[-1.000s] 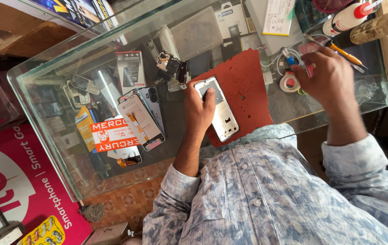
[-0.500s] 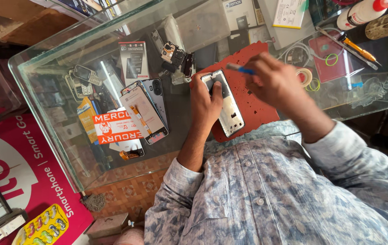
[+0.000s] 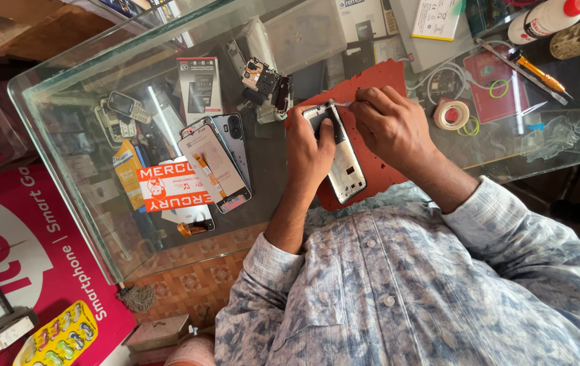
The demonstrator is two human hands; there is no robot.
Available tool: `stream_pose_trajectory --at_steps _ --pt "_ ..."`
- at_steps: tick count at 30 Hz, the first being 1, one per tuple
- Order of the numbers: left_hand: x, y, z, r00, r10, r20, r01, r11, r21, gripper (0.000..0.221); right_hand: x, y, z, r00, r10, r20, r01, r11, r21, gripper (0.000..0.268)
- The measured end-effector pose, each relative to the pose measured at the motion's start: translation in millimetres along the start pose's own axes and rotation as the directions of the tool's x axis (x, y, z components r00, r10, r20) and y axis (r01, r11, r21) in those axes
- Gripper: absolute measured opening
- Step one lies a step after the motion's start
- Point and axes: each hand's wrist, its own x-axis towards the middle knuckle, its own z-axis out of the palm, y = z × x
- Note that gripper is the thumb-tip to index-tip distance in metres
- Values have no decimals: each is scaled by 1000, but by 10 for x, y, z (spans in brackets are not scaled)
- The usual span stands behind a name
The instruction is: The person applies adhesive tape to a smartphone screen assembly, then uses a prying tool to separate the back cover of a white smartphone. They clean the interior with a brush and a cloth, and apply a substance from a small bottle to the phone's interior.
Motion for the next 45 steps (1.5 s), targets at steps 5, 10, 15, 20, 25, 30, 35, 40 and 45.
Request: stream_pose_trajectory --at_steps 5,10,15,20,25,30,35,40,45 --pt "4 16 1 1000 -23 6 23 999 26 27 -15 -18 21 1000 -8 -11 8 1000 17 23" --pt "11 -4 -6 1000 31 -3 -31 1000 3 27 -30 -27 8 1000 8 -18 -8 1000 30 23" --pt "23 -16 2 1000 4 5 -4 1000 -1 28 -6 -37 -10 999 24 -29 -24 1000 10 22" --pt "-11 -35 -4 996 91 -27 -89 994 67 27 -141 -195 -207 986 99 134 -99 995 -6 20" --pt "14 -20 21 995 80 -55 -75 993 86 28 -110 -305 -209 992 87 97 -81 995 -62 29" --pt "-3 -34 16 999 42 -31 -40 998 42 29 -132 -264 -202 993 73 94 -73 997 -10 33" --pt "-1 -60 33 997 65 -47 -60 993 102 28 -586 -463 -541 951 155 268 -177 983 58 17" --pt "-3 -52 43 996 77 -54 -73 995 67 28 -447 -372 -459 979 169 119 -178 981 76 13" --pt "-3 -49 25 997 70 -38 -68 996 55 27 -83 -206 -93 990 120 -73 -117 992 47 19"
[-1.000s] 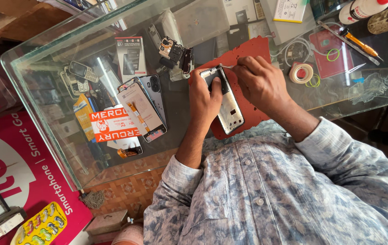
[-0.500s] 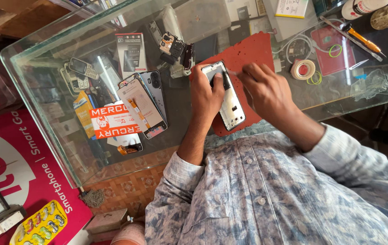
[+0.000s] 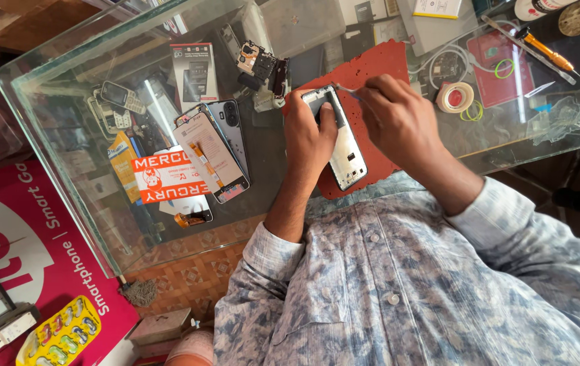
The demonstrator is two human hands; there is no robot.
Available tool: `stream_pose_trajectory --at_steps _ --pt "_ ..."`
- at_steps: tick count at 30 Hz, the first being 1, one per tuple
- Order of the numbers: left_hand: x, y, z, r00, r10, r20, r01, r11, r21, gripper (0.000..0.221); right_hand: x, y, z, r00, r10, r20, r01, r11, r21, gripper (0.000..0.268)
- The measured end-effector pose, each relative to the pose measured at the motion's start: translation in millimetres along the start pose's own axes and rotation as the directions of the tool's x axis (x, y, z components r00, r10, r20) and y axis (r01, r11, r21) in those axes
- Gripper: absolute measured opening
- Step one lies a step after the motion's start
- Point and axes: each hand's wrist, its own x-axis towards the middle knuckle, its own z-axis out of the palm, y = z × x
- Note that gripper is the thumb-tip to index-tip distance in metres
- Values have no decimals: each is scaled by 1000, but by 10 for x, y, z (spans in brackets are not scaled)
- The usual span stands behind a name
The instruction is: The person applies adhesive tape to a smartphone screen assembly, then uses a prying tool to separate the back cover of a white smartphone. They clean the interior with a brush and a cloth, and apply a substance from a small bottle to the phone's interior.
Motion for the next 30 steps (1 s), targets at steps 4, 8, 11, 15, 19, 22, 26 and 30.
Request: stream_pose_trajectory --at_steps 4,8,11,15,19,22,26,30 --pt "-3 10 20 1000 -5 -7 5 1000 24 27 -132 -55 -114 986 27 165 -30 999 16 23" --pt "-15 -3 13 997 72 -16 -70 993 94 27 -385 -180 -447 946 62 319 -58 998 -23 18" --pt "-10 -17 21 999 41 -5 -41 997 70 27 -270 -121 -410 976 48 214 -43 999 -27 17" --pt "-1 -51 20 1000 7 7 -7 998 60 29 11 43 -67 999 -37 36 38 999 -23 20" --pt "27 -65 14 999 29 18 -30 997 69 27 106 93 108 997 -67 40 68 997 -25 18" --pt "35 -77 11 1000 -3 26 2 1000 29 29 112 121 98 995 -95 42 96 995 -13 20" --pt "15 -83 24 1000 19 8 -20 1000 18 28 66 149 86 995 -84 59 85 996 -2 18" --pt "-2 -65 10 1000 19 19 -19 1000 -3 27 45 124 141 997 -57 45 58 998 -12 19"
